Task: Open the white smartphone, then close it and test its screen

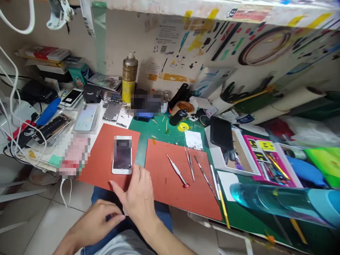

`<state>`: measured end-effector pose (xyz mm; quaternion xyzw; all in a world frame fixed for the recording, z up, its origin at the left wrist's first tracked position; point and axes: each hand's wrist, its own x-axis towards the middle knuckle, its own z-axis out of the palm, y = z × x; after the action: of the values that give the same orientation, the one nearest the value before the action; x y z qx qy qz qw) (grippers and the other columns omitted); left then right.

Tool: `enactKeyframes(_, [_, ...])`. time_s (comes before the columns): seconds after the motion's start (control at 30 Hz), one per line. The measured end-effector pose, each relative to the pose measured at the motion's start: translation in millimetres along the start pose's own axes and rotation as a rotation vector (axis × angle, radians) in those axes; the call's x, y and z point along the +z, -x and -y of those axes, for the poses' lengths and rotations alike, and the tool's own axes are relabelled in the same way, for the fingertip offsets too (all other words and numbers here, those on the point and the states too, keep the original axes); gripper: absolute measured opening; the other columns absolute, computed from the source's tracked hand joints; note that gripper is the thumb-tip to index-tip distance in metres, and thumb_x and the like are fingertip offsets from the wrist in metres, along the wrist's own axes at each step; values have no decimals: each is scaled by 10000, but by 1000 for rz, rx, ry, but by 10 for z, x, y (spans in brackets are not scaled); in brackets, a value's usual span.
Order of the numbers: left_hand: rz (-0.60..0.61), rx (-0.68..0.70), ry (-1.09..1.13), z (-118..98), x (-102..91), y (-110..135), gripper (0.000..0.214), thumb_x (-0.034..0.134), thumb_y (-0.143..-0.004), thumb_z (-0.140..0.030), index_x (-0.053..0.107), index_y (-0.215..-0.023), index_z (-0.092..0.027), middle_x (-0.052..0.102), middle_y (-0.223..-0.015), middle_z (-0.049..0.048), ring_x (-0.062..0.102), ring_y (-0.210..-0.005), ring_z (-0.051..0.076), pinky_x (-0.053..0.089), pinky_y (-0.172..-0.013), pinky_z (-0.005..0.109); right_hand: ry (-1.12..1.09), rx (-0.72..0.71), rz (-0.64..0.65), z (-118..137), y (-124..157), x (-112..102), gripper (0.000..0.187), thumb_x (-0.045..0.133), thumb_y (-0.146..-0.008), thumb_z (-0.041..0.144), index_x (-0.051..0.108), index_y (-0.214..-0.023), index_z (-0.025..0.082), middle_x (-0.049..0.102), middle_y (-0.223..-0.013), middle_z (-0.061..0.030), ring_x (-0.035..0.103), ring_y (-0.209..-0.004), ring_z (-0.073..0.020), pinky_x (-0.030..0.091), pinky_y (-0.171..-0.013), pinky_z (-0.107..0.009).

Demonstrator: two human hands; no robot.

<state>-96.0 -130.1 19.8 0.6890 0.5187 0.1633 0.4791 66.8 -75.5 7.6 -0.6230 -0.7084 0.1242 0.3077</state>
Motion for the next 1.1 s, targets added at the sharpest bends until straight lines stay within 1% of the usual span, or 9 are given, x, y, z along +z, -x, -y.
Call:
enactKeyframes(0.07, [-69,-117,100,-25,-222,99,274,556,-979,-403,759,-882,-248,762,-829,14,712,-778,162,512,-637,201,94,7,12,102,-26,152,707,593,-910,593,449,-1398,103,565,-1099,-210,546,-991,-365,507,-834,-556])
enactKeyframes(0.2, [-563,-272,412,-7,-447,-26,375,592,-941,-523,732,-1029,-186,771,-938,70,736,-847,199,588,-819,298,206,27,19,232,-87,279,617,573,-920,456,462,-1394,77,531,-1029,-190,523,-956,-355,499,-819,-548])
enactKeyframes(0.3, [-657,-305,558,-9,-495,-244,504,657,-885,-567,679,-1155,-143,753,-1052,116,740,-928,236,595,-888,372,212,27,-12,269,-130,292,609,559,-905,363,435,-1418,59,524,-1002,-174,515,-923,-334,501,-794,-520])
enactKeyframes(0.6, [-408,-366,1067,-140,-679,-774,493,682,-910,-473,642,-1182,-64,748,-1058,203,749,-948,263,585,-927,414,227,-34,-29,282,-210,120,620,582,-852,322,445,-1389,45,553,-925,-142,521,-874,-314,498,-794,-505])
enactKeyframes(0.7, [-397,-260,1311,-200,-565,-935,413,631,-957,-413,651,-1183,-68,751,-1074,200,737,-1002,258,572,-949,393,203,-15,-28,324,-192,10,596,611,-818,305,470,-1347,69,574,-923,-119,531,-880,-300,516,-811,-493])
enactKeyframes(0.77, [-391,-213,1409,-229,-460,-1000,468,599,-964,-489,666,-1201,-91,757,-1090,179,732,-1025,266,565,-960,386,147,-1,-50,343,-152,-35,622,639,-801,318,461,-1350,85,588,-954,-116,535,-897,-297,530,-809,-482])
enactKeyframes(0.83, [-256,-207,1488,-251,-369,-1036,600,551,-944,-620,683,-1207,-97,761,-1094,179,731,-1032,288,566,-949,395,83,-20,-101,339,-105,-52,656,658,-794,335,443,-1367,98,594,-985,-121,534,-896,-291,541,-781,-467])
enactKeyframes(0.93, [-88,-172,1547,-300,-257,-1081,755,477,-913,-736,698,-1203,-75,764,-1068,203,733,-1018,322,574,-909,413,10,-75,-186,268,-39,-66,659,661,-831,364,426,-1384,95,603,-1006,-141,542,-879,-286,549,-733,-456])
enactKeyframes(1.1, [-39,-117,1535,-482,-54,-1126,806,412,-921,-758,707,-1179,-54,766,-990,211,740,-932,312,586,-801,378,-106,-140,-273,-72,131,-254,609,693,-884,429,471,-1375,144,644,-1139,-178,609,-995,-319,566,-806,-493])
